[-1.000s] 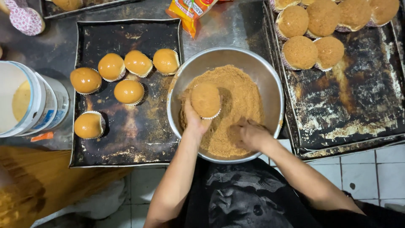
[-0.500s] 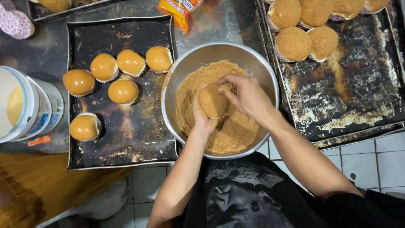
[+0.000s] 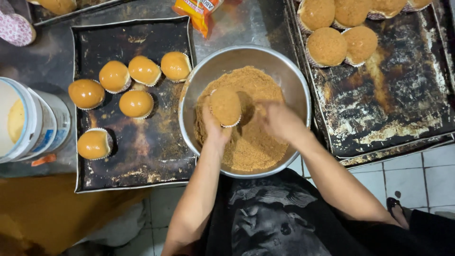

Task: Coating glazed buns with crumbs and arranging them on baking trays in a bakery production area.

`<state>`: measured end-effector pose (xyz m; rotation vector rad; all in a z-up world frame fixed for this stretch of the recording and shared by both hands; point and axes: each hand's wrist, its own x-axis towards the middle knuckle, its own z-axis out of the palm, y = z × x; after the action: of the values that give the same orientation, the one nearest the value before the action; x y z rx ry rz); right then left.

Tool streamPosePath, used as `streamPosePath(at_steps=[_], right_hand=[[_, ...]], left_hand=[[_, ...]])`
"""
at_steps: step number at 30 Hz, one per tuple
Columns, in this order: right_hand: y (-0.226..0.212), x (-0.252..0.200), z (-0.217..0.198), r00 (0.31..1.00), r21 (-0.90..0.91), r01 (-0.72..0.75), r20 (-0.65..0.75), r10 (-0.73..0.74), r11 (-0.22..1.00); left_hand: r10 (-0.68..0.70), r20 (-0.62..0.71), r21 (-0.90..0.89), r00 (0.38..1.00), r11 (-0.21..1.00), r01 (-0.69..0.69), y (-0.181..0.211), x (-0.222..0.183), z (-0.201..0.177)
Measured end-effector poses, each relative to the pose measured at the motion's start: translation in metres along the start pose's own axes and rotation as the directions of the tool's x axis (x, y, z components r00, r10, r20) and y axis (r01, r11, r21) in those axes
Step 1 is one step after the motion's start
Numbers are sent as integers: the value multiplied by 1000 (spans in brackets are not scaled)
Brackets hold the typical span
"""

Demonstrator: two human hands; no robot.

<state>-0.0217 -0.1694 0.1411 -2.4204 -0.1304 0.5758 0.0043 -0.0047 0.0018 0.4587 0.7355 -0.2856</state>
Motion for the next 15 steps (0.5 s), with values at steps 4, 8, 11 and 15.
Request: streamPosePath(at_steps=[4, 8, 11, 15], right_hand=[[-8, -36, 30, 846, -406, -200, 388, 367, 891], [20, -45, 62, 927, -290, -74, 334, 173, 954], [16, -37, 51, 982, -44, -7, 187, 15, 999], [24, -8, 55, 952, 176, 279, -177, -248, 944]], left_hand=[[15, -15, -23, 1000, 1000, -16, 3, 9, -2], [-13, -17, -45, 1000, 999, 12, -2, 15, -11], [-15, -29, -51, 999, 999, 14, -14, 24, -11], [-117, -13, -24, 993, 993, 117, -37, 5, -3]])
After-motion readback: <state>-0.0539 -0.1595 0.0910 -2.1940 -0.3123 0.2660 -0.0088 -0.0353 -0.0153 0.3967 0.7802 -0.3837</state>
